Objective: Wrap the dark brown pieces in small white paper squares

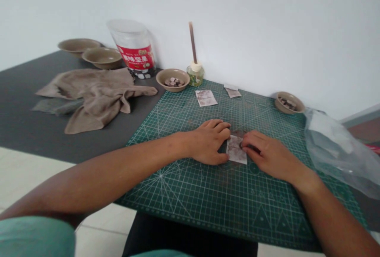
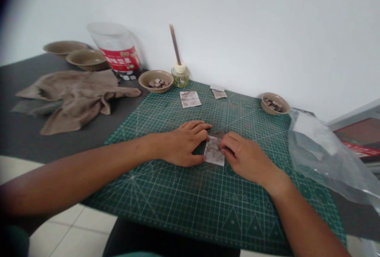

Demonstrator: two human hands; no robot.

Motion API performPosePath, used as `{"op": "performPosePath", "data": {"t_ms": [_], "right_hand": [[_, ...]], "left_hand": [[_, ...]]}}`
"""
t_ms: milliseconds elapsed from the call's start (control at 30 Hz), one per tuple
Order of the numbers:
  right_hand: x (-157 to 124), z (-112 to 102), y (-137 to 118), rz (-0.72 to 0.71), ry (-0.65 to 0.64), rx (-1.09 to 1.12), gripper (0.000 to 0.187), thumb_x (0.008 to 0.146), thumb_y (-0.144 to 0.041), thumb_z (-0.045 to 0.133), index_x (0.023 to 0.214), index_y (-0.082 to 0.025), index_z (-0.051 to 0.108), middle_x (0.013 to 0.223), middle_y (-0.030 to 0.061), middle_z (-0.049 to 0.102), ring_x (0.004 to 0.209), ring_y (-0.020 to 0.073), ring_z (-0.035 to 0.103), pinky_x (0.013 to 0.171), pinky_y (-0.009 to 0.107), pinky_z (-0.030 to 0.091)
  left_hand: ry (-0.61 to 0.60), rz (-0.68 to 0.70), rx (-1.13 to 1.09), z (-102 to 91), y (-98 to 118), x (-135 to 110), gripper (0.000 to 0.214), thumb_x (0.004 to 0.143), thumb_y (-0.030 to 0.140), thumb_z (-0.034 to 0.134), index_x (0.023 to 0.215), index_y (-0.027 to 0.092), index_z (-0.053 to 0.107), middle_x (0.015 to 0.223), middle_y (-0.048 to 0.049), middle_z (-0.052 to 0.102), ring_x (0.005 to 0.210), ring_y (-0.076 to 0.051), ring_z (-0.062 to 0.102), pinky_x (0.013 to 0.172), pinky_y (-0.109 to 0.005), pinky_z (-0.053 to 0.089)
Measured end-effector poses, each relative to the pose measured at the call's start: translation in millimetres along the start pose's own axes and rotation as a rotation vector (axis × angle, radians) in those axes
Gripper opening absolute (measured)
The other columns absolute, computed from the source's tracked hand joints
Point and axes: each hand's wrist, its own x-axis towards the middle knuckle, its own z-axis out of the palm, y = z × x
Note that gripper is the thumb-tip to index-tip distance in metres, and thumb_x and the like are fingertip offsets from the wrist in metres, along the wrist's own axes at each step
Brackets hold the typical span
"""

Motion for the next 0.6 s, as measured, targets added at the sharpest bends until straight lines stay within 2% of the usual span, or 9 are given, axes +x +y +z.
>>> {"op": "performPosePath", "data": {"t_ms": [67,133,233,300,400,467,533,600], "right_hand": [[-2.1,2.2,-4.7,-0.083,-0.052,0.021,0.012,0.099,-0.019,0.048,0.098,-0.024,0.06,0.102,0.0035,0.065,0.091,0.0196,0.063,0.081,0.034,0.05],[-1.5,5.2,-8.6,-0.116,-0.047,0.008,0.014,0.1,-0.02,0.046,0.103,-0.024,0.06,0.107,0.0044,0.066,0.094,0.0201,0.064,0.082,0.034,0.05],[0.6,4.6,-6.2,0.004,0.059,-0.112,0.014,0.101,-0.021,0.046,0.103,-0.022,0.059,0.11,0.0068,0.065,0.094,0.0225,0.064,0.078,0.036,0.05],[-0.8,1.1,-2.4,0.045,0.062,-0.153,0.012,0.099,-0.02,0.047,0.1,-0.022,0.059,0.105,0.0063,0.065,0.091,0.0226,0.064,0.076,0.036,0.05],[-5.1,-0.9,-4.0,-0.093,-0.064,-0.074,0.013,0.099,-0.019,0.048,0.099,-0.022,0.06,0.102,0.0036,0.065,0.086,0.0193,0.064,0.076,0.034,0.05],[-5.2,1.7,-8.5,-0.183,-0.104,-0.037,0.014,0.099,-0.02,0.048,0.1,-0.023,0.061,0.104,0.0027,0.066,0.086,0.0183,0.064,0.075,0.033,0.05],[-2.3,4.2,-9.8,-0.185,-0.064,-0.042,0.014,0.1,-0.021,0.047,0.102,-0.024,0.061,0.107,0.0033,0.066,0.089,0.0191,0.064,0.076,0.033,0.049],[0.3,3.6,-5.1,-0.097,0.015,-0.064,0.013,0.1,-0.021,0.047,0.102,-0.023,0.06,0.109,0.0046,0.065,0.092,0.02,0.063,0.077,0.033,0.049]], "left_hand": [[0.005,0.011,-0.001,0.6,-0.5,0.1,0.054,0.088,0.052,0.058,0.127,0.014,0.052,0.159,-0.0175,0.032,0.149,-0.037,0.025,0.12,-0.05,0.025],[0.009,0.016,0.0,2.0,-1.5,0.4,0.057,0.089,0.054,0.057,0.129,0.014,0.051,0.159,-0.018,0.032,0.149,-0.038,0.025,0.12,-0.05,0.024],[0.023,0.019,0.012,4.2,-3.1,0.9,0.057,0.089,0.054,0.057,0.129,0.014,0.051,0.159,-0.0178,0.032,0.149,-0.037,0.025,0.121,-0.05,0.023],[0.031,0.017,0.018,4.8,-3.3,0.9,0.056,0.088,0.053,0.058,0.129,0.015,0.051,0.159,-0.0169,0.033,0.149,-0.036,0.025,0.121,-0.049,0.023],[0.01,0.015,0.011,3.9,-2.6,0.8,0.055,0.089,0.054,0.057,0.128,0.016,0.051,0.159,-0.0164,0.032,0.149,-0.036,0.025,0.12,-0.05,0.023],[-0.005,0.016,0.007,3.1,-2.1,0.8,0.055,0.089,0.054,0.057,0.127,0.015,0.052,0.159,-0.0169,0.031,0.149,-0.036,0.024,0.12,-0.051,0.023],[-0.002,0.014,0.009,3.0,-2.1,1.1,0.056,0.089,0.054,0.057,0.129,0.014,0.051,0.16,-0.0174,0.031,0.149,-0.036,0.024,0.12,-0.051,0.023],[0.011,0.012,0.015,3.4,-2.5,1.4,0.058,0.088,0.053,0.058,0.13,0.014,0.05,0.159,-0.0178,0.031,0.149,-0.036,0.024,0.12,-0.05,0.023]]}}
